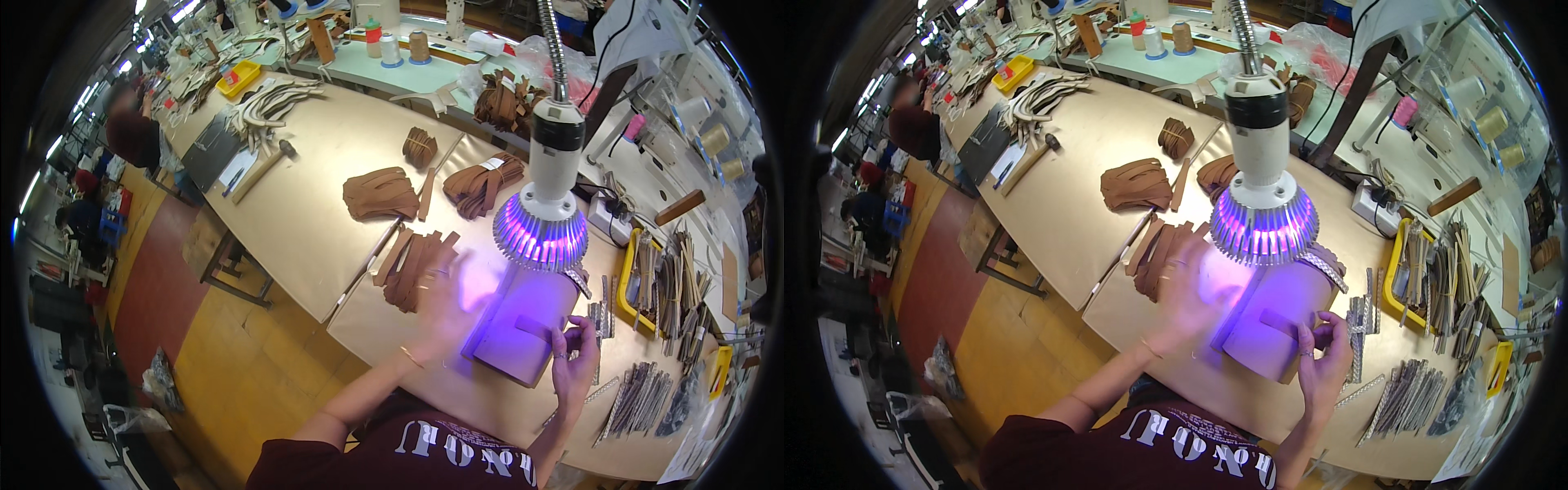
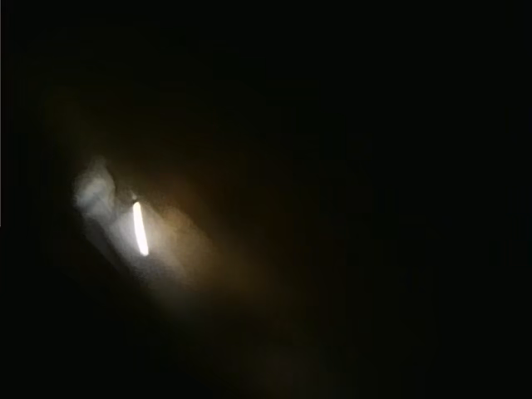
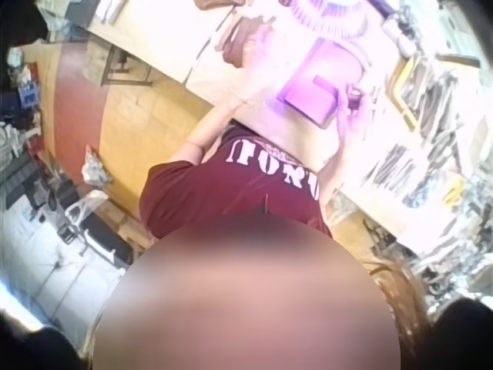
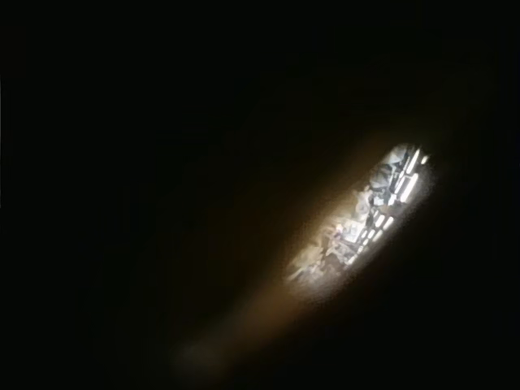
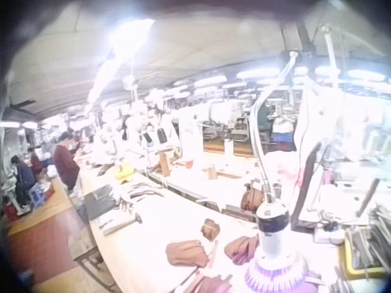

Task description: The person wraps multiple braided straps around a cylindrical cardboard form, aligning each strap horizontally and stacking them in layers. The person handles the straps by hand, picking them up from the table and positioning them on the form under a purple work lamp.

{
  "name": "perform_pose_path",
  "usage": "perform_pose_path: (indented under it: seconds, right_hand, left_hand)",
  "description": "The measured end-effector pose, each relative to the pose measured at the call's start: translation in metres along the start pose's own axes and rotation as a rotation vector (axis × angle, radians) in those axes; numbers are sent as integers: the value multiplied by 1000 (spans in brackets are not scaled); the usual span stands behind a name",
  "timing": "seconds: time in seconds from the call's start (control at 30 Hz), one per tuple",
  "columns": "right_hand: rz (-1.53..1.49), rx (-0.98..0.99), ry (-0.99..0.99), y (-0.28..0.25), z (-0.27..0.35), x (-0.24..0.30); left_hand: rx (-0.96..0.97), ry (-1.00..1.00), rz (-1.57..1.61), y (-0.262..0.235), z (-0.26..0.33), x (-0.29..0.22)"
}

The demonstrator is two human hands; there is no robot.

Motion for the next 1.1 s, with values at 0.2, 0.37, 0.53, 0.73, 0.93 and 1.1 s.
perform_pose_path:
  seconds: [0.2, 0.37, 0.53, 0.73, 0.93, 1.1]
  right_hand:
    - [101, -167, -72, -13, 9, -7]
    - [58, -116, -27, -16, 13, -10]
    - [62, -106, 12, -16, 15, -10]
    - [56, -75, 18, -11, 15, -12]
    - [84, -51, 33, -11, 13, -16]
    - [69, -203, 71, -23, 10, 0]
  left_hand:
    - [239, -249, -112, -23, -6, 104]
    - [261, -270, 55, -21, 21, 100]
    - [543, -510, 414, -2, 55, 71]
    - [646, -483, 728, -1, 80, 35]
    - [777, -391, 528, -27, 75, 41]
    - [331, -314, 161, -42, 25, 79]
Point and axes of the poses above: each hand's wrist, its own z-axis away from the middle knuckle, its own y-axis out of the palm, x = y × z, the point moved 6 cm from there along -z, towards the middle knuckle, and after that the axes turned 3 degrees about x, right-handed, at the moved point
